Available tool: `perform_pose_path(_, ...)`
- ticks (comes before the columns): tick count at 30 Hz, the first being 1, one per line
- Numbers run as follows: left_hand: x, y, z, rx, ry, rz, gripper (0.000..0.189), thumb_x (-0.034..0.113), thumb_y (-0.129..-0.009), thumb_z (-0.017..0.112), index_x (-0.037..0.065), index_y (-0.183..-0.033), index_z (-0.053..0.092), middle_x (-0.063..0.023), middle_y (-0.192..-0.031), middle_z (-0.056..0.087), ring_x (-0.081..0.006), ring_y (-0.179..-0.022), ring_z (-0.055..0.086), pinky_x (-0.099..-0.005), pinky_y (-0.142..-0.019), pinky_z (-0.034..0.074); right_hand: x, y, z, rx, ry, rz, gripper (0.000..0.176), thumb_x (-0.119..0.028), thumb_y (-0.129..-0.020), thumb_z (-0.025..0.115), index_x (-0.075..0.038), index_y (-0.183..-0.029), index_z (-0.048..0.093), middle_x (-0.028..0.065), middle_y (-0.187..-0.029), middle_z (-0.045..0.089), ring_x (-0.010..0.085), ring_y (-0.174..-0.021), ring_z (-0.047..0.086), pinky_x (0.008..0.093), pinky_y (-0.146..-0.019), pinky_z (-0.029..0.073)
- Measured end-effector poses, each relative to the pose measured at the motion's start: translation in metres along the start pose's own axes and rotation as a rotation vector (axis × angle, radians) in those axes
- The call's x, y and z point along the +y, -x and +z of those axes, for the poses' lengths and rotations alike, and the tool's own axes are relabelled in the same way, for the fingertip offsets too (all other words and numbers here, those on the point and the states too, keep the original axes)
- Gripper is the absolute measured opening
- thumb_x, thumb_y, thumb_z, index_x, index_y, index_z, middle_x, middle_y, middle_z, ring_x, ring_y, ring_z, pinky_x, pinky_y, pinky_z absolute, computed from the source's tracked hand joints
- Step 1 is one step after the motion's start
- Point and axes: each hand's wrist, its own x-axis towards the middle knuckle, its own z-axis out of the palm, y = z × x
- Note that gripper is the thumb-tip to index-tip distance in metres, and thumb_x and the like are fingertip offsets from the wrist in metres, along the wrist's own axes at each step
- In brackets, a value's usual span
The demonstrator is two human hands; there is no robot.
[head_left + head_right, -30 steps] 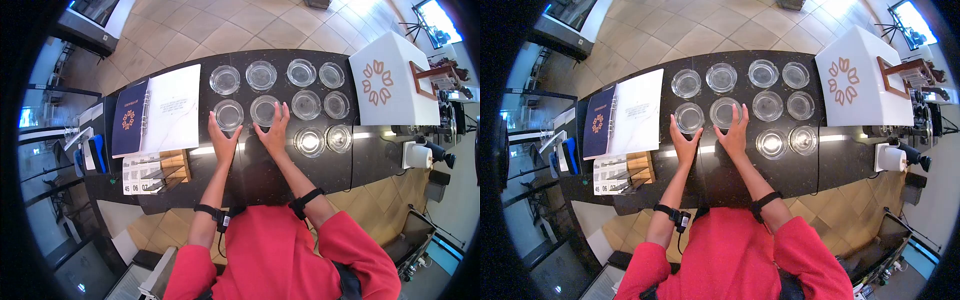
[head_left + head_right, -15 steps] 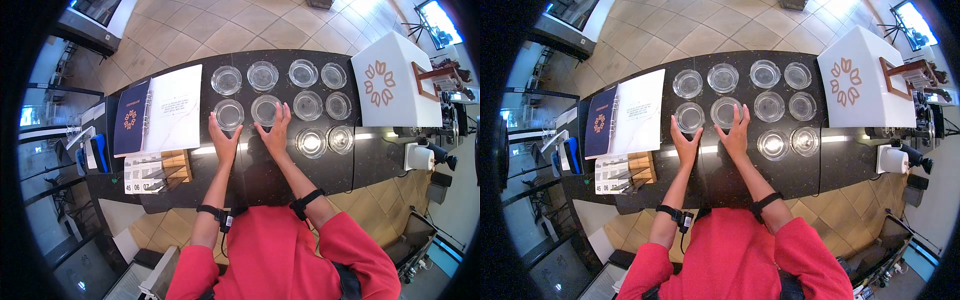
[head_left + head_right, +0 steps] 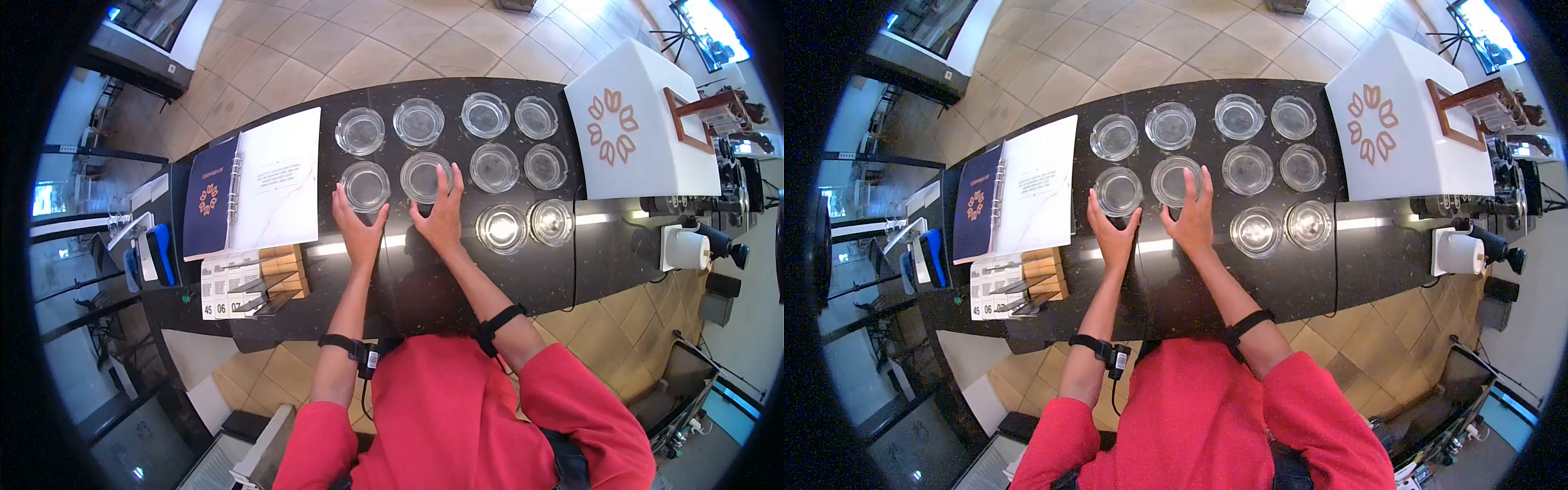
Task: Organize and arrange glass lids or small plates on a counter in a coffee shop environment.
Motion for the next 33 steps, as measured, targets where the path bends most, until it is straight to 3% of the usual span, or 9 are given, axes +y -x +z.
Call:
perform_pose_path(3,-0.001,-0.001,-0.001,-0.004,0.006,0.0,0.106,0.031,-0.08,0.086,0.001,-0.159,0.022,-0.0263,-0.158,0.031,-0.0436,-0.147,0.03,-0.0521,-0.12,0.029,0.001,0.0,0.001,-0.012,0.002,-0.001,0.101,-0.014,-0.073,0.084,-0.01,-0.156,0.027,0.0282,-0.157,0.02,0.0506,-0.144,0.028,0.0545,-0.115,0.038)
perform_pose_path(9,-0.001,0.005,-0.004,-0.008,0.024,-0.02,0.107,0.029,-0.08,0.087,0.0,-0.159,0.02,-0.0273,-0.157,0.031,-0.0434,-0.147,0.03,-0.0512,-0.12,0.029,-0.001,0.006,0.001,0.029,0.142,-0.067,0.096,-0.028,-0.076,0.08,-0.015,-0.156,0.029,0.0255,-0.156,0.024,0.0458,-0.144,0.029,0.0623,-0.116,0.027)
perform_pose_path(12,-0.002,0.015,-0.005,-0.001,0.034,-0.008,0.106,0.027,-0.08,0.086,0.0,-0.159,0.02,-0.0264,-0.156,0.033,-0.0421,-0.145,0.033,-0.0498,-0.12,0.029,0.006,0.014,0.005,0.072,0.158,-0.185,0.077,-0.031,-0.077,0.078,-0.015,-0.144,0.044,0.019,-0.146,0.037,0.0382,-0.137,0.037,0.0615,-0.114,0.027)
perform_pose_path(14,-0.002,0.024,-0.007,0.014,0.034,0.0,0.105,0.026,-0.081,0.086,0.001,-0.159,0.021,-0.0253,-0.155,0.034,-0.0409,-0.144,0.035,-0.0486,-0.12,0.03,0.012,0.022,0.012,0.056,0.067,-0.359,0.052,-0.028,-0.077,0.077,-0.014,-0.122,0.056,0.0124,-0.129,0.049,0.0327,-0.125,0.044,0.0567,-0.109,0.033)
perform_pose_path(20,-0.009,0.067,-0.021,-0.024,-0.034,-0.043,0.087,0.024,-0.084,0.083,0.001,-0.153,0.035,-0.023,-0.153,0.037,-0.0396,-0.142,0.037,-0.048,-0.119,0.031,0.006,0.018,0.004,-0.133,-0.042,-0.531,0.019,-0.021,-0.079,0.072,-0.011,-0.088,0.059,0.0072,-0.097,0.057,0.027,-0.098,0.054,0.0457,-0.09,0.039)
perform_pose_path(22,-0.009,0.086,-0.031,-0.101,-0.082,0.024,0.066,0.021,-0.085,0.081,0.004,-0.141,0.051,-0.0206,-0.15,0.041,-0.038,-0.14,0.04,-0.0471,-0.117,0.033,0.007,0.017,0.003,-0.183,-0.067,-0.568,0.017,-0.019,-0.079,0.071,-0.01,-0.082,0.057,0.0068,-0.091,0.056,0.026,-0.093,0.054,0.0441,-0.087,0.039)
perform_pose_path(27,0.001,0.134,-0.072,-0.257,-0.086,0.0,0.047,0.015,-0.087,0.076,0.005,-0.13,0.062,-0.0202,-0.15,0.045,-0.0399,-0.14,0.043,-0.0479,-0.114,0.037,-0.007,0.041,-0.01,-0.252,-0.178,-0.654,0.021,-0.017,-0.08,0.07,-0.01,-0.071,0.052,0.0057,-0.074,0.051,0.0262,-0.079,0.054,0.0411,-0.078,0.04)
perform_pose_path(29,-0.004,0.16,-0.085,-0.262,-0.057,0.004,0.045,0.013,-0.087,0.074,0.006,-0.13,0.062,-0.0192,-0.15,0.045,-0.0401,-0.14,0.042,-0.0483,-0.115,0.037,-0.007,0.068,-0.01,-0.585,-0.346,-0.55,0.021,-0.017,-0.081,0.07,-0.01,-0.072,0.053,0.0061,-0.07,0.052,0.0293,-0.074,0.056,0.0407,-0.075,0.041)
perform_pose_path(33,-0.02,0.228,-0.11,-0.196,-0.107,-0.007,0.044,0.012,-0.087,0.073,0.006,-0.129,0.063,-0.0179,-0.15,0.045,-0.0404,-0.14,0.043,-0.0491,-0.115,0.037,-0.016,0.113,-0.017,-0.94,-0.359,-0.583,0.023,-0.02,-0.085,0.069,-0.011,-0.072,0.052,0.0073,-0.069,0.054,0.0307,-0.072,0.058,0.0414,-0.073,0.041)
